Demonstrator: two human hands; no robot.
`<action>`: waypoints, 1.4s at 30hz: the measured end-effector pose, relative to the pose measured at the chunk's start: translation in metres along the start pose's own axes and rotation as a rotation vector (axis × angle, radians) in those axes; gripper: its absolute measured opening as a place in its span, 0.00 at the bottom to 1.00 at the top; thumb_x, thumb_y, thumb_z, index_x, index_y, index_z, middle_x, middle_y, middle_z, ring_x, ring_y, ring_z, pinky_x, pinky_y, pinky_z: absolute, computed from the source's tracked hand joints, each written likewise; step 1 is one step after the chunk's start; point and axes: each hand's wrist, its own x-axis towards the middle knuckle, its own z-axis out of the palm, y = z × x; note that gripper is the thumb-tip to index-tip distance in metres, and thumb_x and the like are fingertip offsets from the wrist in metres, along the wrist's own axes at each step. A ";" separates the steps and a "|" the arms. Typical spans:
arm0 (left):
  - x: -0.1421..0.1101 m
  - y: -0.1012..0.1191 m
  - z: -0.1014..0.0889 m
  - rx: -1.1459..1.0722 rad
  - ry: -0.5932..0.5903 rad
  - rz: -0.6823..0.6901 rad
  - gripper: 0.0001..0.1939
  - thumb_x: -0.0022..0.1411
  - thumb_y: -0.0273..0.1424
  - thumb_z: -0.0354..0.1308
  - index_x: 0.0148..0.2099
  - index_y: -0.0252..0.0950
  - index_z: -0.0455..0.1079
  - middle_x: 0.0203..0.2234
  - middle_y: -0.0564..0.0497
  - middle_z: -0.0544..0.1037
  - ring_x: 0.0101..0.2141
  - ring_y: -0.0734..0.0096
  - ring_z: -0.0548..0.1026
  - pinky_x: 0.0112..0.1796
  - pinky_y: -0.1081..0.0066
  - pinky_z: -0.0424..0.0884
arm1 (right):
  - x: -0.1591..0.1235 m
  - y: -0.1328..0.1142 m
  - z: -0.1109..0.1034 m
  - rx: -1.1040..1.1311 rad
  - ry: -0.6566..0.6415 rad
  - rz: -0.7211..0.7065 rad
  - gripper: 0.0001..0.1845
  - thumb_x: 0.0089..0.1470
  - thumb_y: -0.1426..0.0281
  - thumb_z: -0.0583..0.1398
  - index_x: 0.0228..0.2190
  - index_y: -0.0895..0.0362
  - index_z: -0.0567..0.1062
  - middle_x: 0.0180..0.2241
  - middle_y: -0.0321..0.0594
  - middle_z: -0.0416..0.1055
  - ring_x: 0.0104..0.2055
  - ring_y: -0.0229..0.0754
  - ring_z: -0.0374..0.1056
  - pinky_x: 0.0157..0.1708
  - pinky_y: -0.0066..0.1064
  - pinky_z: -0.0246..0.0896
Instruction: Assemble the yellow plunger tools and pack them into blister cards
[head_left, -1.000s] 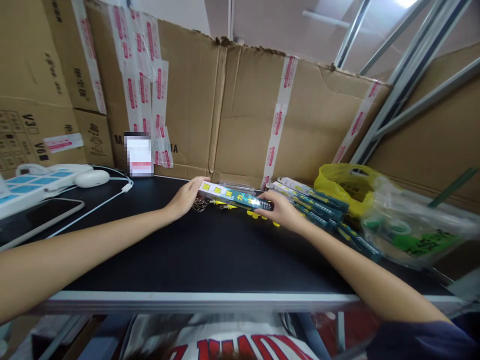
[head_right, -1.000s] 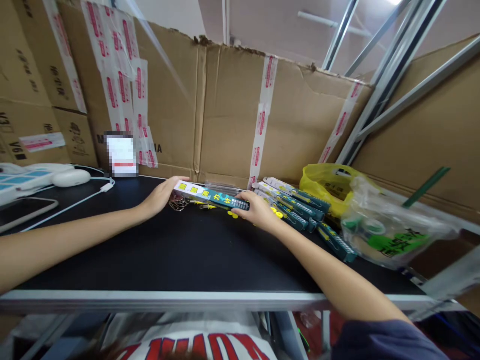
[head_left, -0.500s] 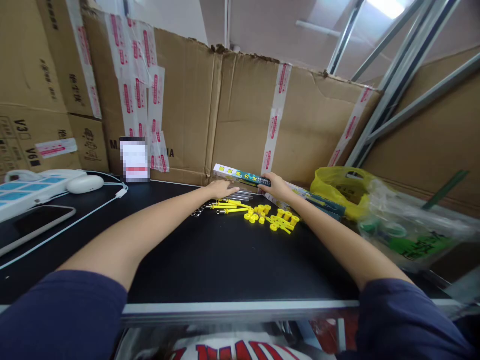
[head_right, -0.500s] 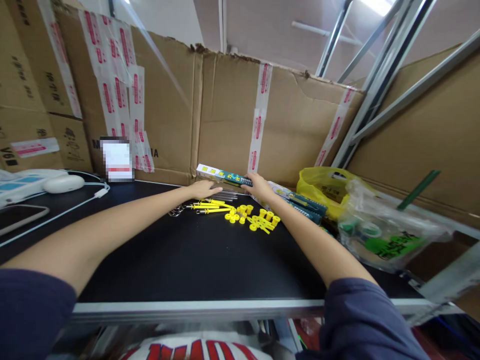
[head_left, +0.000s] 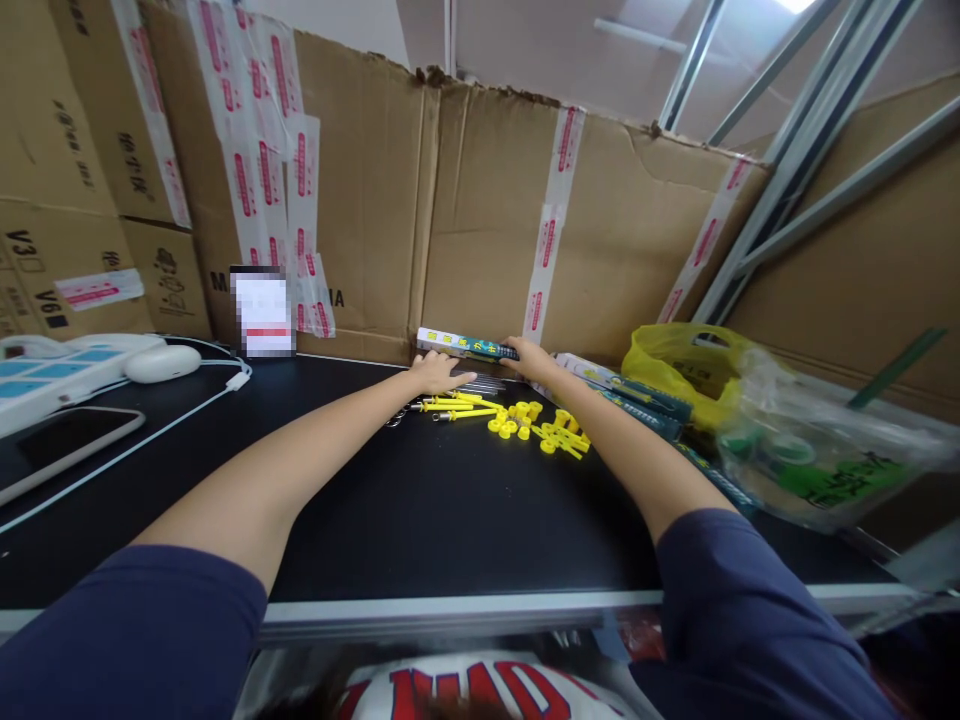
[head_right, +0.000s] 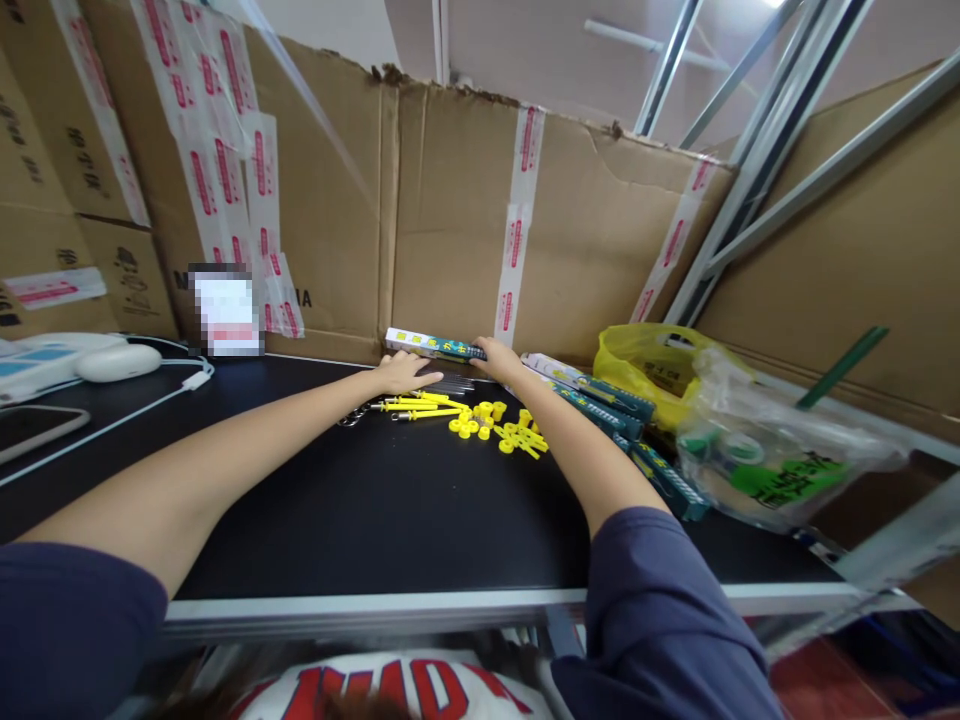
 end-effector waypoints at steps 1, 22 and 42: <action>0.001 0.000 0.001 -0.001 0.006 -0.003 0.48 0.57 0.63 0.34 0.66 0.34 0.57 0.63 0.34 0.59 0.62 0.39 0.54 0.57 0.43 0.50 | 0.000 0.000 0.000 -0.010 -0.004 -0.006 0.19 0.57 0.68 0.59 0.50 0.60 0.68 0.50 0.48 0.70 0.50 0.45 0.67 0.49 0.34 0.61; -0.063 0.023 -0.026 -0.062 0.334 0.177 0.19 0.66 0.40 0.46 0.45 0.35 0.73 0.43 0.44 0.72 0.46 0.61 0.70 0.49 0.63 0.64 | -0.040 -0.074 -0.031 -0.155 -0.015 -0.228 0.13 0.62 0.66 0.51 0.43 0.55 0.72 0.43 0.45 0.69 0.45 0.45 0.65 0.43 0.32 0.55; -0.113 0.013 -0.004 -0.012 0.226 0.527 0.12 0.66 0.26 0.50 0.47 0.37 0.73 0.40 0.46 0.77 0.43 0.64 0.72 0.46 0.65 0.67 | -0.112 -0.105 -0.017 -0.109 0.239 -0.681 0.10 0.62 0.72 0.52 0.35 0.57 0.73 0.34 0.43 0.72 0.36 0.42 0.62 0.36 0.31 0.53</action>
